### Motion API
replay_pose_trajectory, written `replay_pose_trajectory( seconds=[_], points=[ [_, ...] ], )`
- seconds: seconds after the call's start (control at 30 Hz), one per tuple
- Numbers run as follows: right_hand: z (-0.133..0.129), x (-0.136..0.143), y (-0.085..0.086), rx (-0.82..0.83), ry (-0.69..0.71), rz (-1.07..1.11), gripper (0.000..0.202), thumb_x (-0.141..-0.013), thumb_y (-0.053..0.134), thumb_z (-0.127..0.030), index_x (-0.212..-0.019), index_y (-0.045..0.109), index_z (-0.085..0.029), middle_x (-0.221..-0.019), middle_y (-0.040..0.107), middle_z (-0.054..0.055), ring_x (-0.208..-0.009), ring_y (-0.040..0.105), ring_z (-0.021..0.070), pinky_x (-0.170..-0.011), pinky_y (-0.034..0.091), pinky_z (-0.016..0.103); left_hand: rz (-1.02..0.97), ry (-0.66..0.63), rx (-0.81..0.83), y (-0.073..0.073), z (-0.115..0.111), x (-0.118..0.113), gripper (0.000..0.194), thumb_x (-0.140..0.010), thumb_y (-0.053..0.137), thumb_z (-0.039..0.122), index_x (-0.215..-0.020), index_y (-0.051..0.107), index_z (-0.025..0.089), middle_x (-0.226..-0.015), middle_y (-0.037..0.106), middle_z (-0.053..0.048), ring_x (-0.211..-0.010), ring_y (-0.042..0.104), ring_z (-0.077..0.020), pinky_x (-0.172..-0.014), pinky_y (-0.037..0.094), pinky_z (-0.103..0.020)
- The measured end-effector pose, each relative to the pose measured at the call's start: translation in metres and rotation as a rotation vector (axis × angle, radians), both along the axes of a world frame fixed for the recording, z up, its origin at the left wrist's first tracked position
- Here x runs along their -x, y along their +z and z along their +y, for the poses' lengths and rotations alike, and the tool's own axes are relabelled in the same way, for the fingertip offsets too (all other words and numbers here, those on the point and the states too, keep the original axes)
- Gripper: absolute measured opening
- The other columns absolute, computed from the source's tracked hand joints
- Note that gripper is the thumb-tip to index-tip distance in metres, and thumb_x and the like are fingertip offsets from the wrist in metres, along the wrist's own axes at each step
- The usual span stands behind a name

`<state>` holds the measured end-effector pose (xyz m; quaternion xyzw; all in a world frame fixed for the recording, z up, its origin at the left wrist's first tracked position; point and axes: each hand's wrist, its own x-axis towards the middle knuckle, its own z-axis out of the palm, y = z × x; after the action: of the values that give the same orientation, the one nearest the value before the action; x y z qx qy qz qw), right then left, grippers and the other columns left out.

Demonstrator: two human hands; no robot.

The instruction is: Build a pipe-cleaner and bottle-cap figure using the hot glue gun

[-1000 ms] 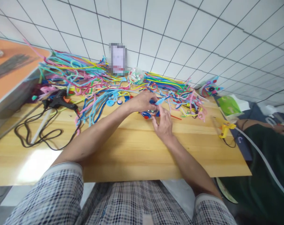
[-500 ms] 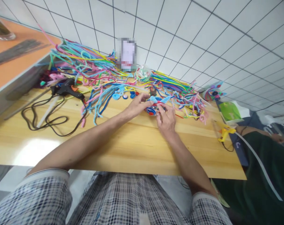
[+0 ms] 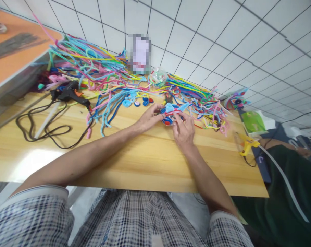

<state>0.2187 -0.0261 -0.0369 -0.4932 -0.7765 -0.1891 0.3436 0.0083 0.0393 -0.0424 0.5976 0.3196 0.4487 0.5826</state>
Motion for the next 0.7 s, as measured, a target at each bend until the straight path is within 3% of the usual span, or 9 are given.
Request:
replay_pose_trajectory(
  seconds=[0.17, 0.43, 0.57, 0.7],
  points=[
    [-0.0001, -0.0013, -0.0019, 0.064, -0.007, 0.020, 0.042, -0.107, 0.053, -0.026, -0.146, 0.068, -0.023, -0.139, 0.068, 0.018, -0.129, 0.065, 0.0299, -0.111, 0.054, 0.053, 0.021, 0.016, -0.007, -0.0037, 0.0028, -0.0021, 0.049, -0.085, 0.079, 0.043, -0.125, 0.063, 0.019, -0.136, 0.071, -0.011, -0.122, 0.067, -0.0257, -0.106, 0.054, -0.042],
    [0.0001, -0.0024, -0.0046, 0.019, -0.016, 0.010, 0.042, -0.107, 0.053, -0.025, -0.147, 0.067, -0.024, -0.138, 0.070, 0.018, -0.129, 0.066, 0.0295, -0.111, 0.054, 0.051, 0.057, 0.004, -0.015, -0.0026, 0.0064, -0.0017, 0.059, -0.082, 0.079, 0.052, -0.125, 0.061, 0.017, -0.133, 0.070, -0.012, -0.120, 0.067, -0.0258, -0.106, 0.052, -0.042],
    [0.0002, -0.0037, -0.0053, -0.007, 0.025, 0.014, 0.045, -0.107, 0.053, -0.023, -0.151, 0.064, -0.023, -0.139, 0.070, 0.018, -0.129, 0.066, 0.0290, -0.111, 0.055, 0.049, 0.057, 0.000, -0.007, -0.0032, 0.0082, -0.0033, 0.056, -0.082, 0.080, 0.049, -0.123, 0.060, 0.018, -0.129, 0.069, -0.010, -0.118, 0.065, -0.0248, -0.104, 0.051, -0.040],
    [-0.0007, -0.0030, -0.0055, 0.025, -0.023, -0.002, 0.046, -0.108, 0.051, -0.025, -0.153, 0.062, -0.025, -0.141, 0.070, 0.017, -0.132, 0.066, 0.0295, -0.112, 0.055, 0.051, 0.040, -0.002, -0.011, -0.0052, 0.0074, -0.0057, 0.054, -0.081, 0.080, 0.047, -0.122, 0.059, 0.019, -0.127, 0.068, -0.009, -0.116, 0.063, -0.0240, -0.104, 0.050, -0.039]
  ],
)
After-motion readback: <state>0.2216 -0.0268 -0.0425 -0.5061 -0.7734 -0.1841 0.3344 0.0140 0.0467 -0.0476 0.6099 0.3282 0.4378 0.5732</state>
